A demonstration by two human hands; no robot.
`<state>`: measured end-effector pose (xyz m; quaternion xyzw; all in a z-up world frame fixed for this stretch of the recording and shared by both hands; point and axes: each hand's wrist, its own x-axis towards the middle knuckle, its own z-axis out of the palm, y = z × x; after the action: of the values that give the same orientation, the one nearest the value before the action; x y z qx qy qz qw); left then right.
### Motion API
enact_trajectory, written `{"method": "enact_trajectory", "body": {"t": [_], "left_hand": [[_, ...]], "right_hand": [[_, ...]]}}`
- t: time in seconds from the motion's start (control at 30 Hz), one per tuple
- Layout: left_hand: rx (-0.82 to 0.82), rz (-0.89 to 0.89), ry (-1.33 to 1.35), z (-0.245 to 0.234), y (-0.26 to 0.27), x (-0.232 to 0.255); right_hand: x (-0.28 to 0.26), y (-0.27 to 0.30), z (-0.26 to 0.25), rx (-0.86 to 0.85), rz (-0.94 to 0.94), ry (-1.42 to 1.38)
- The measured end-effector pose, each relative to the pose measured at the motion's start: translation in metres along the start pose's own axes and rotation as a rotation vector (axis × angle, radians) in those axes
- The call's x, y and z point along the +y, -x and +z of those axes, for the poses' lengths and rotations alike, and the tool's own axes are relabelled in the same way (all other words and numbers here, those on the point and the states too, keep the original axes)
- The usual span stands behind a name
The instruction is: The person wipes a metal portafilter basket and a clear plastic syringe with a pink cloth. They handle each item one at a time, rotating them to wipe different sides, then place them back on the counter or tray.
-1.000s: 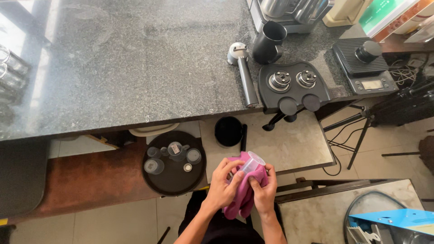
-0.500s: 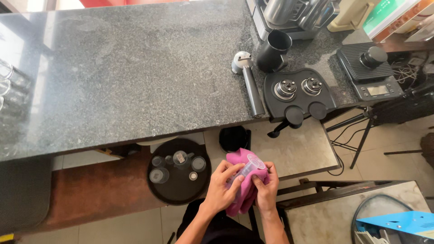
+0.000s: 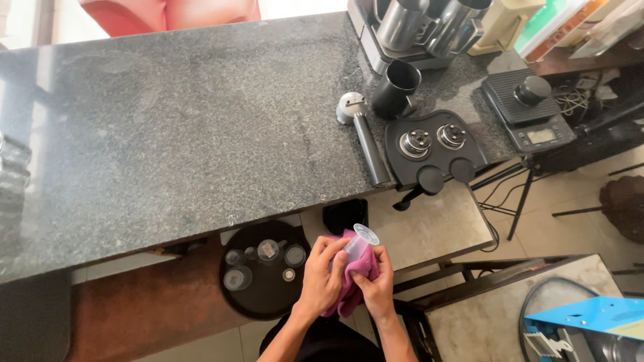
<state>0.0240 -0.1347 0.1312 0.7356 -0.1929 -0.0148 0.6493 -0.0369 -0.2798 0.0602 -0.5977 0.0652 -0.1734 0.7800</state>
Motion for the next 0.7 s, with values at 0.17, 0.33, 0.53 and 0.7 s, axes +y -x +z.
{"method": "enact_trajectory", "body": {"t": [0.17,0.33,0.53,0.7], "left_hand": [[-0.047,0.043,0.025,0.003,-0.010,0.003],[-0.096,0.047,0.044,0.008,-0.013,0.000],[-0.182,0.037,0.039,0.012,-0.011,0.008],[-0.316,0.085,0.065,0.011,-0.003,0.014]], "right_hand": [[-0.006,0.002,-0.001,0.082,-0.014,0.001],[-0.001,0.006,-0.007,0.147,-0.068,0.000],[0.003,0.007,-0.018,0.272,-0.093,-0.039],[0.000,0.007,-0.031,0.399,-0.137,-0.045]]}}
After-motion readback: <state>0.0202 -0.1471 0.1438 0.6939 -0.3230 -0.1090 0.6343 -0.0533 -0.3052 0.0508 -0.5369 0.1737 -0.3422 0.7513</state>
